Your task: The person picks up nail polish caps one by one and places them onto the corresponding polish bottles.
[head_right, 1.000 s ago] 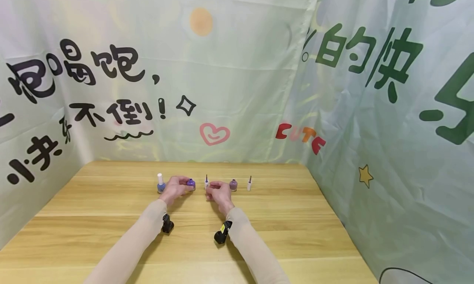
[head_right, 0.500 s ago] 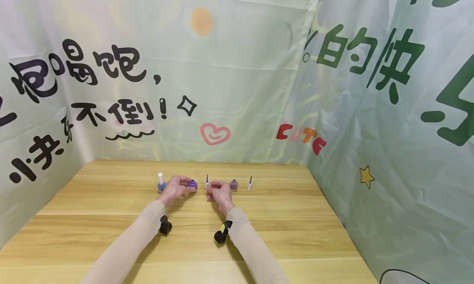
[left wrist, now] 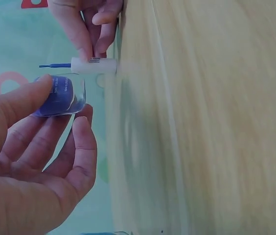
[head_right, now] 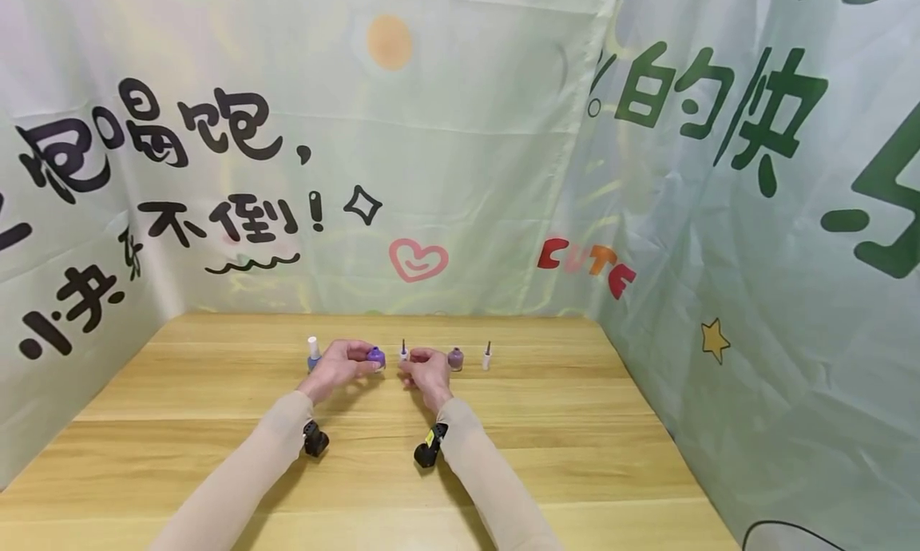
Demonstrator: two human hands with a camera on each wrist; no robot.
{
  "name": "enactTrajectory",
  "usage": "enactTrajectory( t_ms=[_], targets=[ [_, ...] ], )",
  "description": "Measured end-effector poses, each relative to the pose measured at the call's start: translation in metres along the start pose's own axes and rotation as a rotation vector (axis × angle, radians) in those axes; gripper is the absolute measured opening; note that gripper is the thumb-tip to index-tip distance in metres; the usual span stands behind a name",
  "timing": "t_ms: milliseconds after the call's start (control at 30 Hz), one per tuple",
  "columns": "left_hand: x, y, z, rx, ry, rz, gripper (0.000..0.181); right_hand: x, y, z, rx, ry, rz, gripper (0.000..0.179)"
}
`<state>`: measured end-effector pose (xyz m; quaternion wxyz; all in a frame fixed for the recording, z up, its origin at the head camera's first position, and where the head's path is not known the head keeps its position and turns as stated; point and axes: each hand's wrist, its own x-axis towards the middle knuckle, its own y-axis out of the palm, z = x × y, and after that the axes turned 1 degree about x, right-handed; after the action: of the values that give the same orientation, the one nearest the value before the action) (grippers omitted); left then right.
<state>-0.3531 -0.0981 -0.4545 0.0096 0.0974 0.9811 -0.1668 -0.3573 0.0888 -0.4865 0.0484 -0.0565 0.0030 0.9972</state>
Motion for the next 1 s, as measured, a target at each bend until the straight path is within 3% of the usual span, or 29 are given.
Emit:
enactTrajectory(
  t_ms=[367,700,1000],
  targets=[
    [0.001,0.0,-0.004,-0.01,0.027,0.003,0.032,0.004,0.008,0.003,-0.057,-0.061,-0.043,0.034],
    [-0.002,0.0,-0.005,-0.013,0.042,0.01,0.031,0.004,0.006,-0.002,-0.065,-0.058,-0.066,0.03],
    [-0.007,0.003,0.0,0.005,0.053,0.027,0.032,-0.01,-0.002,-0.003,-0.094,-0.098,-0.037,0.032]
  ],
)
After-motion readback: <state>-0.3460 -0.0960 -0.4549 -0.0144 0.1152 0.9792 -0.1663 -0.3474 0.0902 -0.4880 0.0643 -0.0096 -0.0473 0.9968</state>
